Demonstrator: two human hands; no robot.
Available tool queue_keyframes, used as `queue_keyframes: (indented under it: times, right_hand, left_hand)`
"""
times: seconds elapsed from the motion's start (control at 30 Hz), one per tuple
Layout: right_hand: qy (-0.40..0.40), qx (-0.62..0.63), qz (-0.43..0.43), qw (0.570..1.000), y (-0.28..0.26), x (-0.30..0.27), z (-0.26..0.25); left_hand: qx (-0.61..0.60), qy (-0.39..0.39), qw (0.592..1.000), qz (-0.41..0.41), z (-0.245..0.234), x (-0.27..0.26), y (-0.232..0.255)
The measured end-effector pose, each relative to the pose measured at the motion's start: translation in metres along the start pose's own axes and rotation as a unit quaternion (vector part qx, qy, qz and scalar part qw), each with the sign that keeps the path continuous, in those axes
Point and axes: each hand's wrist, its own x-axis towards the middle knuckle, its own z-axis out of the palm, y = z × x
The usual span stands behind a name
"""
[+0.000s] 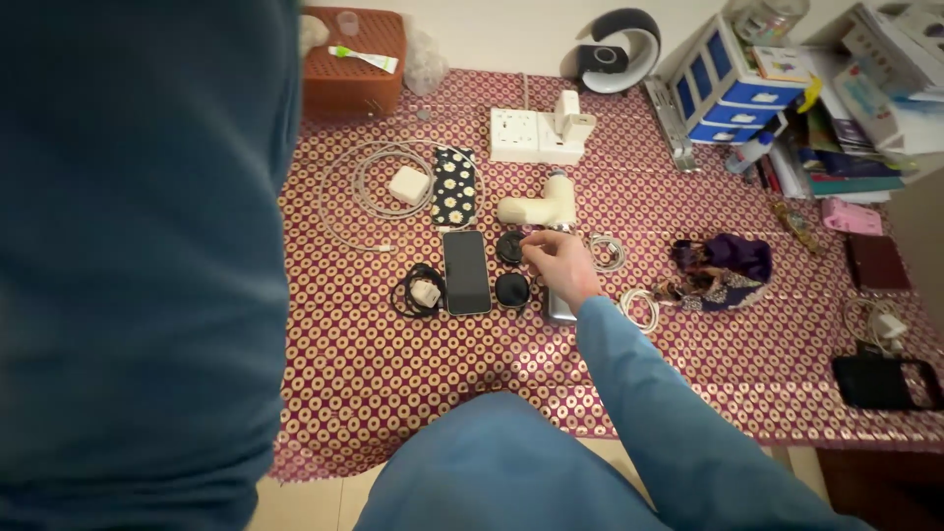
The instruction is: The person wipes several small electronics and accessories on a table using a patterned cloth. They handle a power strip, a hairdryer, a phone, a power bank, and multiple chargers, wiping each item and placing it back on the table. The person also plugs a charger into a wall socket and then unplugs it.
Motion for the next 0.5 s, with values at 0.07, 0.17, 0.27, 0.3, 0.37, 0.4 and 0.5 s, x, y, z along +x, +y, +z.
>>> queue_keyframes:
  times: [0.07, 0.17, 0.27, 0.3, 0.37, 0.4, 0.5]
  right_hand:
    - [0.005, 0.015, 0.007, 1.000, 0.007, 0.001, -0.001]
    - [0.040, -0.022, 0.000, 0.999, 0.015, -0.001, -0.011]
    - [0.119, -0.137, 0.050, 0.982, 0.034, -0.003, -0.037]
    - [0.172, -0.174, 0.070, 0.967, 0.042, -0.004, -0.050]
    - [0.270, -0.248, 0.105, 0.925, 0.062, -0.008, -0.080]
    - [0.305, -0.310, 0.034, 0.900, 0.074, -0.012, -0.099]
    - [0.329, -0.458, 0.043, 0.825, 0.121, -0.020, -0.144]
  left_hand:
    - [0.007, -0.044, 0.999, 0.002, 0.032, -0.007, -0.018]
    - [0.036, -0.137, 0.990, -0.013, 0.074, -0.011, -0.043]
    - [0.235, -0.290, 0.921, -0.113, 0.107, -0.094, -0.059]
    - [0.282, -0.318, 0.887, -0.181, 0.111, -0.121, -0.066]
    - [0.289, -0.337, 0.851, -0.279, 0.125, -0.154, -0.082]
    - [0.303, -0.370, 0.826, -0.298, 0.130, -0.164, -0.090]
    - [0.346, -0.373, 0.815, -0.279, 0.133, -0.168, -0.107]
